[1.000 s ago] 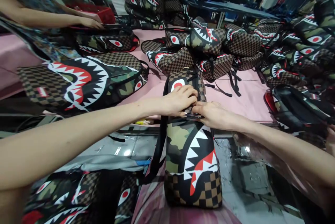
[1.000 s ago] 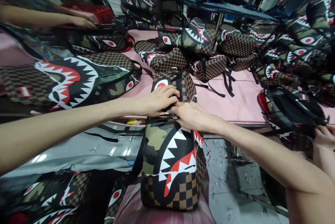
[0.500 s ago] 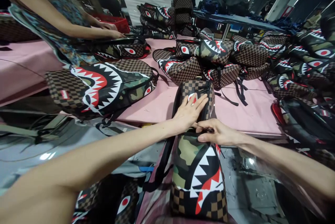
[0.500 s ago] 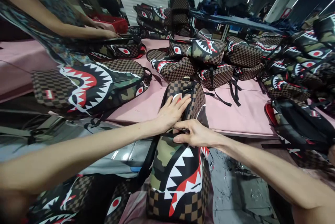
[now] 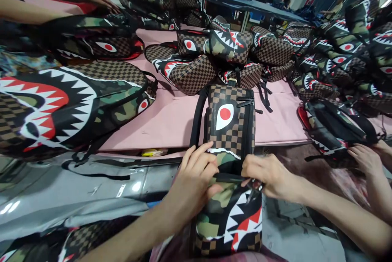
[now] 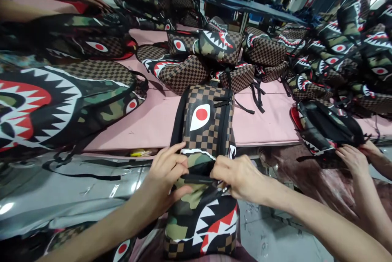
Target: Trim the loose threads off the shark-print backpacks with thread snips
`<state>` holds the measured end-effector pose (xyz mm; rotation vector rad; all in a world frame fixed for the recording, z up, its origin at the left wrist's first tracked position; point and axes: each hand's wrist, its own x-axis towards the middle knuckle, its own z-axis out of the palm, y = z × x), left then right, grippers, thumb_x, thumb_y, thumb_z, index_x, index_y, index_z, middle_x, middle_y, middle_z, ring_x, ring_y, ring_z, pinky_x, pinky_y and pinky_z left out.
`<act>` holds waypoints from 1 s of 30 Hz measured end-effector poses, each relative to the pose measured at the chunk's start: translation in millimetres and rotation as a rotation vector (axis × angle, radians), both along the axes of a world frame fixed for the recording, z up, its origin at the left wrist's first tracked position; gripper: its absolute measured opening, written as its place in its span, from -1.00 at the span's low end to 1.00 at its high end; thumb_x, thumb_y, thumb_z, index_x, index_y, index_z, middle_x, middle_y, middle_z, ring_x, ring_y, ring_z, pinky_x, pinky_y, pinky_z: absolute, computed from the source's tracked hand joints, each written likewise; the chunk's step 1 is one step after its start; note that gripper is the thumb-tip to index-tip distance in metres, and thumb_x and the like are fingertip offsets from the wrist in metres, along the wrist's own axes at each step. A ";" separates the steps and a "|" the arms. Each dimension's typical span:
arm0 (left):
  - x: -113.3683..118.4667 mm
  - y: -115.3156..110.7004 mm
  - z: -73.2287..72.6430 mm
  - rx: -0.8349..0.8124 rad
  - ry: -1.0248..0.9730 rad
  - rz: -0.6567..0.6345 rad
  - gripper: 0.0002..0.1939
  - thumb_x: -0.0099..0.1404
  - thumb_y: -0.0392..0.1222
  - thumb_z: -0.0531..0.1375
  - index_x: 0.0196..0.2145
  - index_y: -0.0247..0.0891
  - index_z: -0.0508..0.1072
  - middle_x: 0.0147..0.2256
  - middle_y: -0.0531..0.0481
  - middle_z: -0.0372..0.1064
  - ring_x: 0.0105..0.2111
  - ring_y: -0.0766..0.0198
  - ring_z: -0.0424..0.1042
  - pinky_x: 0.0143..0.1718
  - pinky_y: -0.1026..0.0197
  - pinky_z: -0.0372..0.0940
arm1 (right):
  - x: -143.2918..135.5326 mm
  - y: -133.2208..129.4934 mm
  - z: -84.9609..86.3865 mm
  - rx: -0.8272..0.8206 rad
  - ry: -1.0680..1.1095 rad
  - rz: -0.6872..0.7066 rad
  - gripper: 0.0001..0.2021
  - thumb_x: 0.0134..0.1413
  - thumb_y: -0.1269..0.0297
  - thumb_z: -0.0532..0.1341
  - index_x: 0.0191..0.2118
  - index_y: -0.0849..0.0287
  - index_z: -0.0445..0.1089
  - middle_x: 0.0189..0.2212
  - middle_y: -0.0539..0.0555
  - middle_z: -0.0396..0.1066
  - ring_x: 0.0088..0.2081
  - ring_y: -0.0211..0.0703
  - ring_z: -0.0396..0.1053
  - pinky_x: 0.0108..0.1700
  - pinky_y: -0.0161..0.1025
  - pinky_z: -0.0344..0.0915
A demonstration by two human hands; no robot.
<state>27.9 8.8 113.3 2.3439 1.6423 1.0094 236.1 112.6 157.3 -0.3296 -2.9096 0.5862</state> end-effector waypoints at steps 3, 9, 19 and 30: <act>15.6 -15.2 -18.4 0.202 -0.004 0.179 -0.89 0.15 -0.41 0.17 -0.41 -0.24 0.33 -0.37 0.01 0.37 -0.02 0.09 0.22 0.04 -0.10 0.03 | 7.3 -15.2 -14.0 0.262 0.049 0.054 -0.76 0.18 0.51 -0.05 -0.36 0.19 0.32 -0.44 -0.02 0.29 -0.59 -0.36 0.04 -0.58 -0.33 -0.10; 5.3 -26.2 -43.7 0.282 0.006 -0.033 -0.87 0.18 -0.45 0.15 -0.40 -0.26 0.36 -0.39 0.04 0.42 -0.21 0.23 0.30 -0.20 0.12 0.14 | 4.4 -24.4 -20.9 0.315 0.028 0.181 -0.71 0.22 0.49 -0.06 -0.47 0.19 0.28 -0.50 -0.05 0.25 -0.59 -0.35 -0.02 -0.55 -0.32 -0.10; -11.0 -47.7 -21.5 0.072 0.040 -0.103 -0.78 0.25 -0.44 0.05 -0.23 -0.24 0.41 -0.29 0.01 0.43 0.01 0.13 0.18 -0.02 0.05 0.04 | 0.9 -24.7 -8.1 0.110 -0.127 0.279 -0.65 0.23 0.48 -0.16 -0.31 0.24 0.37 -0.49 -0.01 0.25 -0.61 -0.33 -0.05 -0.56 -0.27 -0.13; -3.0 -50.8 -14.4 0.109 -0.034 -0.184 -0.71 0.25 -0.45 0.02 -0.09 -0.29 0.35 -0.25 -0.04 0.41 -0.13 0.25 0.32 -0.18 0.19 0.18 | 18.5 -42.3 -22.8 0.214 0.073 0.115 -0.77 0.22 0.47 -0.02 -0.36 0.20 0.35 -0.49 -0.03 0.33 -0.56 -0.38 0.13 -0.55 -0.32 -0.05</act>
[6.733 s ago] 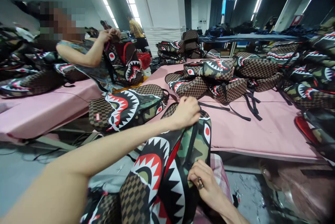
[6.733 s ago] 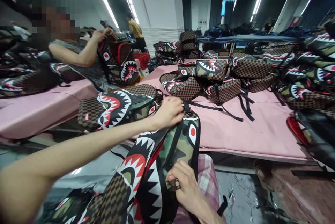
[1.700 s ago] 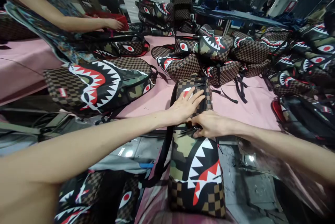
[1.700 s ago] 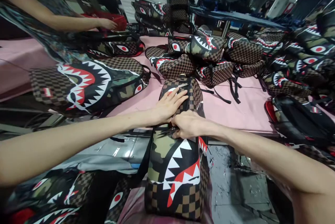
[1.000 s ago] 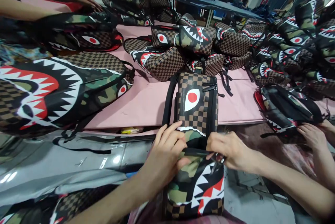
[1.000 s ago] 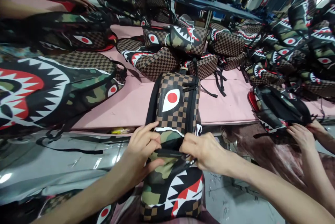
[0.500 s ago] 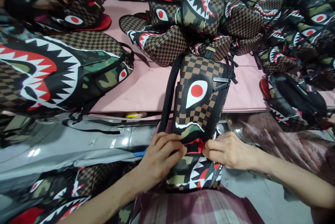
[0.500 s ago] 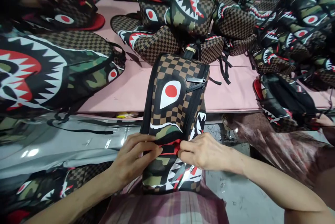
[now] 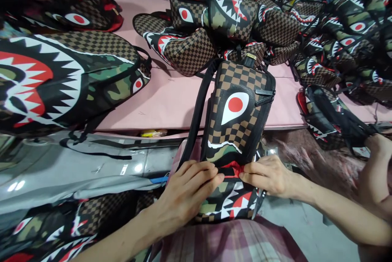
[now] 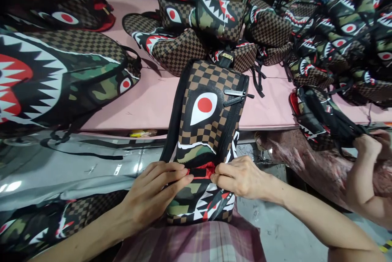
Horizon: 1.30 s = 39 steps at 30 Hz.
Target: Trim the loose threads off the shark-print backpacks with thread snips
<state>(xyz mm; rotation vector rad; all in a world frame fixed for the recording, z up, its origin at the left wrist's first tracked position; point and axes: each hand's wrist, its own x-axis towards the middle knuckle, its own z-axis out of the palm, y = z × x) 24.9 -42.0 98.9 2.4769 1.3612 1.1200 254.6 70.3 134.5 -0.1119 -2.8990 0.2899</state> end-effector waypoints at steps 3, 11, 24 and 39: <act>5.3 7.7 9.2 -0.001 -0.008 0.002 -0.81 0.23 -0.41 0.07 -0.22 -0.26 0.38 -0.37 0.02 0.41 -0.25 0.29 0.36 -0.26 0.23 0.20 | -0.3 -1.6 1.7 -0.005 0.032 -0.011 -0.80 0.20 0.47 0.01 -0.35 0.21 0.36 -0.46 -0.02 0.37 -0.56 -0.38 0.13 -0.55 -0.32 -0.04; 36.8 71.6 50.7 -0.477 0.436 0.107 -0.86 0.23 -0.16 0.12 -0.39 -0.28 0.39 -0.59 -0.05 0.38 -0.58 0.16 0.38 -0.59 0.25 0.06 | 0.2 9.3 12.1 0.020 0.010 -0.027 -0.80 0.23 0.45 -0.02 -0.24 0.24 0.35 -0.42 0.03 0.40 -0.54 -0.37 0.20 -0.53 -0.34 0.02; 64.6 120.6 46.1 -0.523 0.335 0.050 -0.83 0.21 -0.29 0.08 -0.50 -0.33 0.41 -0.55 -0.16 0.41 -0.54 0.12 0.42 -0.54 0.23 0.07 | 46.2 56.7 55.3 0.136 -0.202 -0.449 -0.65 0.13 0.24 0.13 0.05 0.15 0.23 -0.29 0.09 0.41 -0.38 -0.24 0.37 -0.44 -0.35 0.19; 71.8 133.6 49.0 -0.631 0.193 0.067 -0.76 0.22 -0.26 -0.01 -0.50 -0.21 0.42 -0.58 0.06 0.39 -0.61 0.35 0.25 -0.55 0.24 -0.16 | 29.1 86.9 76.2 0.283 -0.396 -0.289 -0.83 0.17 0.28 0.08 -0.29 0.17 0.40 -0.41 0.07 0.40 -0.35 -0.20 0.26 -0.33 -0.23 0.06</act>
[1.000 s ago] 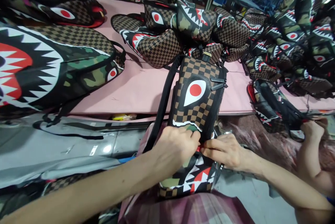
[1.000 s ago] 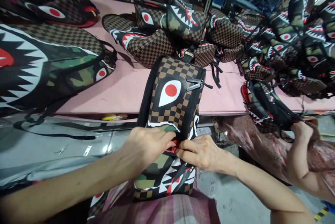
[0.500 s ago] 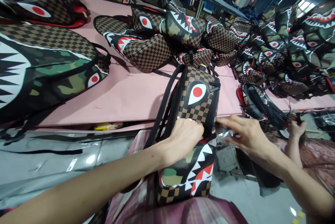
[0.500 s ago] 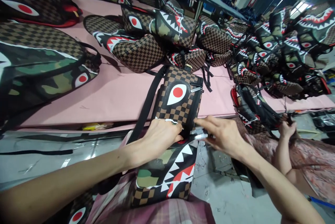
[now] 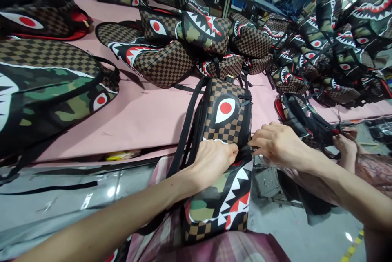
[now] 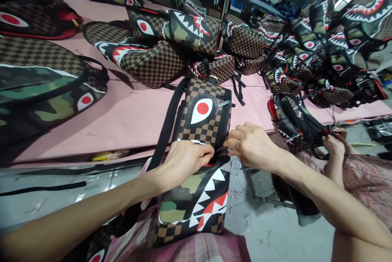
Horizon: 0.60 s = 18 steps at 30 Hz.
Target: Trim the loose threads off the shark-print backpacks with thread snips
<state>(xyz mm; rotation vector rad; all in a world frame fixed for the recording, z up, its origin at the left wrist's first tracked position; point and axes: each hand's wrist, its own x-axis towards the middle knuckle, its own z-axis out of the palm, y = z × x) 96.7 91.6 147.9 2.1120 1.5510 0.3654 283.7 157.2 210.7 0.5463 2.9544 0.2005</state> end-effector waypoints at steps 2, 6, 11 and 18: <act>-0.7 -0.3 2.0 -0.005 0.004 -0.006 -0.77 0.22 -0.25 0.00 -0.48 -0.20 0.42 -0.58 0.07 0.37 -0.60 0.35 0.25 -0.55 0.24 -0.16 | -3.6 1.2 -1.6 0.019 -0.038 0.034 -0.81 0.17 0.29 0.07 -0.33 0.17 0.41 -0.44 0.06 0.39 -0.38 -0.21 0.22 -0.35 -0.22 0.00; -2.1 -1.1 3.3 0.001 0.003 -0.005 -0.80 0.21 -0.24 0.02 -0.48 -0.19 0.40 -0.60 0.10 0.34 -0.62 0.36 0.23 -0.56 0.23 -0.16 | -12.2 1.8 -3.4 0.022 -0.073 0.068 -0.82 0.16 0.35 0.08 -0.38 0.15 0.42 -0.48 0.02 0.36 -0.41 -0.23 0.17 -0.37 -0.21 -0.07; -3.5 -5.1 2.1 0.049 0.007 0.005 -0.80 0.22 -0.24 0.03 -0.50 -0.19 0.38 -0.64 0.13 0.27 -0.66 0.38 0.17 -0.58 0.24 -0.17 | -15.3 0.9 1.7 0.016 -0.101 0.088 -0.78 0.14 0.41 0.08 -0.47 0.16 0.40 -0.53 0.01 0.34 -0.44 -0.24 0.14 -0.36 -0.20 -0.08; -2.5 -31.7 -26.8 0.472 -0.259 0.170 -0.79 0.32 -0.29 -0.06 -0.42 -0.25 0.30 -0.57 0.10 0.30 -0.59 0.39 0.23 -0.53 0.31 0.08 | 3.5 -4.7 9.7 -0.015 0.104 -0.053 -0.79 0.20 0.36 0.03 -0.28 0.14 0.41 -0.37 0.05 0.42 -0.35 -0.23 0.25 -0.30 -0.24 0.07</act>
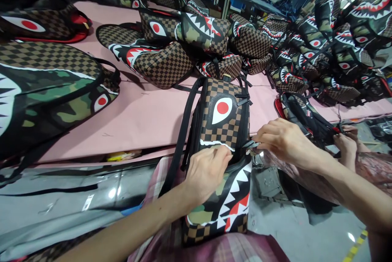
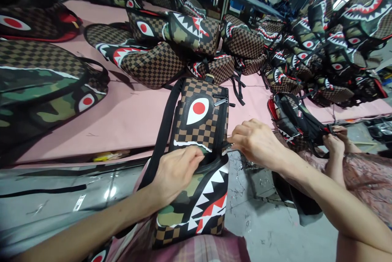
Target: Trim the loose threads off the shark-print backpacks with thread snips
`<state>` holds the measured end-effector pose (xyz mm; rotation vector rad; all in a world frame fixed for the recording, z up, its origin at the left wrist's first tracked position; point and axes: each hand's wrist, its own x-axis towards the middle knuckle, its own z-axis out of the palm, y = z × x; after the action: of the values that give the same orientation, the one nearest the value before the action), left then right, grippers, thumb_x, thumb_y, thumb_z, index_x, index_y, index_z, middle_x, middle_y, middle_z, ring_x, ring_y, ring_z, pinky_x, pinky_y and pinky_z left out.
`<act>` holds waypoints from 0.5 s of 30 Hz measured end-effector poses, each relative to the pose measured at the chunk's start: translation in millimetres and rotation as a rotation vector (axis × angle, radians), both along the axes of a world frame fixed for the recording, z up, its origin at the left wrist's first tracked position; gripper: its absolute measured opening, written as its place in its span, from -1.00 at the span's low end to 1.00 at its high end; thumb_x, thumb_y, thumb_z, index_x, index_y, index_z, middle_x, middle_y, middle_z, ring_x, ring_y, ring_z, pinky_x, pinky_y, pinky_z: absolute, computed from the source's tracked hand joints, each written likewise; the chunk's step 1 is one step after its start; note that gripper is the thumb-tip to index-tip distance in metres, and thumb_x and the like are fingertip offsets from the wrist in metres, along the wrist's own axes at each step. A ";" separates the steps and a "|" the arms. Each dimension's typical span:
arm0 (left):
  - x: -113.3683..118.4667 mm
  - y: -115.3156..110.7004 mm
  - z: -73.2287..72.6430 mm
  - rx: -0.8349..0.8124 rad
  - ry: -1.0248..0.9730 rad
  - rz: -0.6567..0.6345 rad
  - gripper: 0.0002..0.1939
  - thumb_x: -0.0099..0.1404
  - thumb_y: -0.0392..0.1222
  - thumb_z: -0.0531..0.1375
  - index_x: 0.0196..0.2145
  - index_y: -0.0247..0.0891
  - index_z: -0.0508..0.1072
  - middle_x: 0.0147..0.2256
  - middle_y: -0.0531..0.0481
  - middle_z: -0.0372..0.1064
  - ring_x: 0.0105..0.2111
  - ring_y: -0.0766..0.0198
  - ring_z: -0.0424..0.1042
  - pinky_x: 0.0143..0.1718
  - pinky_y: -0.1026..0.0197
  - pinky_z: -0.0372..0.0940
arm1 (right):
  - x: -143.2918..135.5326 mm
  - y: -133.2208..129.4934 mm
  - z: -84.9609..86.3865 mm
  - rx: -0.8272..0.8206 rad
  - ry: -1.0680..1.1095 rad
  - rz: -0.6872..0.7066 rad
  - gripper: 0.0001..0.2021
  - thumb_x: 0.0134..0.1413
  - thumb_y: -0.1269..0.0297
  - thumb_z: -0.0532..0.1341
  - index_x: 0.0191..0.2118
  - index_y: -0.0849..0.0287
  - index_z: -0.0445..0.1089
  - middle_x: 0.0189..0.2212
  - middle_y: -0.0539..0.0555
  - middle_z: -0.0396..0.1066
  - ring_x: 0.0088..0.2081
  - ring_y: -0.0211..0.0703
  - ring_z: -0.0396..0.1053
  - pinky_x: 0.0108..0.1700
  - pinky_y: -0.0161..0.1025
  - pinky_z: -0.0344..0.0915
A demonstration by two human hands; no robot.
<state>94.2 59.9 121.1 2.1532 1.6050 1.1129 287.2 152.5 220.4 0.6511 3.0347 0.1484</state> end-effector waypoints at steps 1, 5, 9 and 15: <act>0.4 -4.7 -3.3 0.082 -0.078 0.020 -0.80 0.31 -0.33 -0.05 -0.44 -0.26 0.27 -0.55 0.09 0.30 -0.57 0.40 0.23 -0.50 0.32 0.12 | 0.9 -1.6 -2.0 -0.017 -0.010 0.003 -0.79 0.21 0.35 0.03 -0.31 0.15 0.41 -0.38 0.06 0.42 -0.35 -0.23 0.26 -0.30 -0.24 0.09; 0.2 -21.7 -9.7 0.213 -0.211 0.098 -0.84 0.26 -0.39 -0.01 -0.45 -0.24 0.24 -0.56 0.08 0.26 -0.56 0.38 0.20 -0.50 0.31 0.16 | -1.9 -6.1 -8.4 -0.078 -0.047 -0.001 -0.77 0.19 0.37 0.03 -0.39 0.19 0.39 -0.43 0.07 0.39 -0.36 -0.21 0.26 -0.33 -0.26 0.12; -1.1 -34.3 -17.4 0.234 -0.303 0.067 -0.83 0.21 -0.44 -0.02 -0.31 -0.23 0.26 -0.46 0.04 0.31 -0.42 0.32 0.32 -0.39 0.26 0.26 | -9.4 -8.8 -8.7 -0.321 0.164 -0.110 -0.81 0.20 0.26 0.06 -0.19 0.22 0.35 -0.32 0.09 0.38 -0.34 -0.25 0.31 -0.33 -0.32 0.19; -17.1 -50.6 -18.0 0.160 -0.460 0.083 -0.79 0.21 -0.42 0.02 -0.24 -0.19 0.30 -0.27 -0.04 0.41 -0.18 0.25 0.39 -0.15 0.16 0.30 | -29.5 -26.9 -31.0 -0.484 0.071 -0.040 -0.73 0.04 0.20 0.23 -0.16 0.22 0.36 -0.33 0.07 0.37 -0.40 -0.25 0.32 -0.42 -0.36 0.12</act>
<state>77.1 9.3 103.1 1.7485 1.4389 1.6657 257.7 125.7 189.5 0.6770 2.9388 -0.6003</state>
